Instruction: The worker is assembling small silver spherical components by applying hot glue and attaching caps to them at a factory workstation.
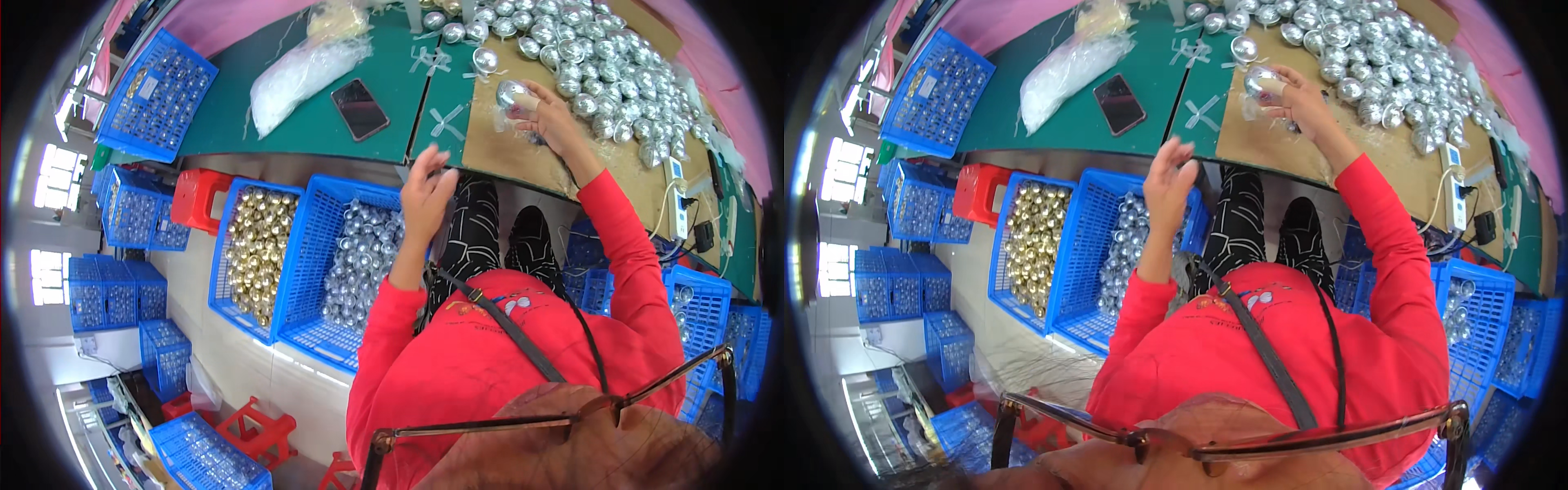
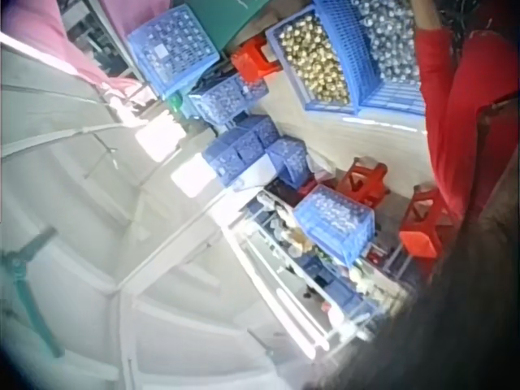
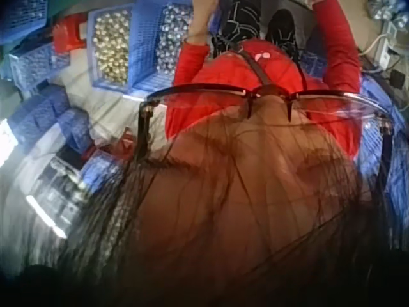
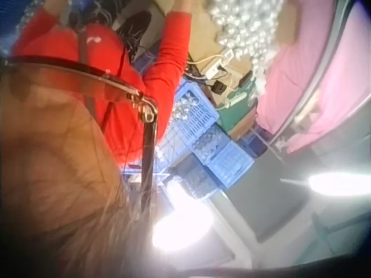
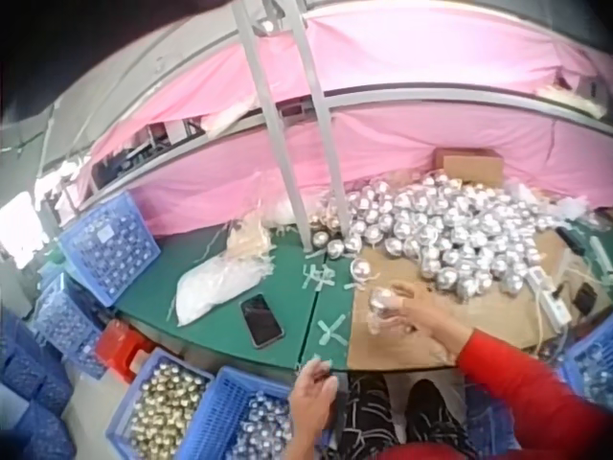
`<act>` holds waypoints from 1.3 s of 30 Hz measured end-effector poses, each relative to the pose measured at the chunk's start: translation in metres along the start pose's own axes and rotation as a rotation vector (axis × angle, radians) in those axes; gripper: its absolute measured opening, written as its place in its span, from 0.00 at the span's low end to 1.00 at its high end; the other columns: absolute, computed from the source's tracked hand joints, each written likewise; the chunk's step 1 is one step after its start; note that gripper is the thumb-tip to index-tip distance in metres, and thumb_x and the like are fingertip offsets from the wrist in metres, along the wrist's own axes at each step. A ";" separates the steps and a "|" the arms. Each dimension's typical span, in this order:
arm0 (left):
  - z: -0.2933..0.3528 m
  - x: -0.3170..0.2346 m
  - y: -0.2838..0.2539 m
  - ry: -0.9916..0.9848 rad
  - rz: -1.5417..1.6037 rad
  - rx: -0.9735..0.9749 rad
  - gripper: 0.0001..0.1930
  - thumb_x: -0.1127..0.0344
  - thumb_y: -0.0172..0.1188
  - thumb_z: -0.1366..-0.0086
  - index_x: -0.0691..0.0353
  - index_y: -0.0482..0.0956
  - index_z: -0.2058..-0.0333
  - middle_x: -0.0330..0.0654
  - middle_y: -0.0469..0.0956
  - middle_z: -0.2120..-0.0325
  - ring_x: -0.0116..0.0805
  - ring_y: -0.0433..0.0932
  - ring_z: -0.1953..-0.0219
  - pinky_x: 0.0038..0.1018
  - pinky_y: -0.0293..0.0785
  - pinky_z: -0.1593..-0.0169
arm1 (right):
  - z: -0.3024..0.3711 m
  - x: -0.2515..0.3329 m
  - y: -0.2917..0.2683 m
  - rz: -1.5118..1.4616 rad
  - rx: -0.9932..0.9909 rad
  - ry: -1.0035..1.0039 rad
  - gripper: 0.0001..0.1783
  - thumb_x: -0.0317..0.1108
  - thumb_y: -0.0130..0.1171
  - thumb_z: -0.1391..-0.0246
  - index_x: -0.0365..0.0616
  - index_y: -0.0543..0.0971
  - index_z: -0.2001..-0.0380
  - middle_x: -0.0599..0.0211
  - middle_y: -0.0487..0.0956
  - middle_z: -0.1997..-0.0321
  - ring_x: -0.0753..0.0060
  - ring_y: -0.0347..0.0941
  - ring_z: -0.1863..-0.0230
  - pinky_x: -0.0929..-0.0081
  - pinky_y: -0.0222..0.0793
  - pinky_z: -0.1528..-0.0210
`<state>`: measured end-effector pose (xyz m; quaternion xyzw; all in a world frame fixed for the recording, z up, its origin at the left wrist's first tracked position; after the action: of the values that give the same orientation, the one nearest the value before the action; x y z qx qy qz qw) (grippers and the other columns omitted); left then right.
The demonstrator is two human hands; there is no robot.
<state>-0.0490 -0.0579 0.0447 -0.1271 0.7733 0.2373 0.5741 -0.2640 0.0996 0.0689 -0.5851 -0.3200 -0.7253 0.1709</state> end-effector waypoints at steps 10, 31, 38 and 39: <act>-0.014 -0.022 0.040 0.337 -0.694 0.080 0.36 0.53 0.61 0.44 0.63 0.58 0.42 0.46 0.73 0.64 0.43 0.71 0.61 0.34 0.69 0.57 | 0.056 -0.028 0.062 0.183 -0.051 -0.069 0.28 0.38 0.56 0.49 0.41 0.66 0.46 0.64 0.73 0.53 0.74 0.73 0.55 0.78 0.73 0.62; -0.005 0.004 0.017 0.058 0.125 0.003 0.17 0.66 0.52 0.34 0.67 0.69 0.49 0.36 0.74 0.76 0.20 0.69 0.73 0.17 0.65 0.69 | 0.079 -0.072 0.083 -0.110 0.104 0.130 0.26 0.43 0.50 0.42 0.46 0.64 0.41 0.66 0.77 0.58 0.75 0.76 0.65 0.82 0.71 0.68; 0.000 0.013 0.018 0.039 0.122 0.051 0.16 0.68 0.51 0.34 0.66 0.70 0.49 0.34 0.71 0.78 0.20 0.69 0.74 0.17 0.65 0.70 | 0.088 -0.075 0.087 -0.038 0.120 0.071 0.31 0.41 0.54 0.45 0.46 0.60 0.40 0.68 0.75 0.57 0.76 0.75 0.65 0.84 0.70 0.68; 0.001 0.010 0.018 0.082 0.012 0.053 0.16 0.68 0.51 0.34 0.67 0.70 0.49 0.35 0.72 0.77 0.20 0.69 0.74 0.17 0.66 0.69 | 0.088 -0.077 0.085 -0.039 0.118 0.072 0.31 0.41 0.54 0.45 0.46 0.60 0.40 0.68 0.75 0.57 0.76 0.75 0.65 0.84 0.70 0.68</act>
<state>-0.0599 -0.0410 0.0386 -0.1167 0.8029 0.2150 0.5436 -0.1266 0.0856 0.0275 -0.5412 -0.3674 -0.7288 0.2025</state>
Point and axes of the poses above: each hand's wrist, its own z-axis away from the middle knuckle, its own y-axis out of the palm, x = y × z, the point moved 7 cm from there along -z, towards the middle knuckle
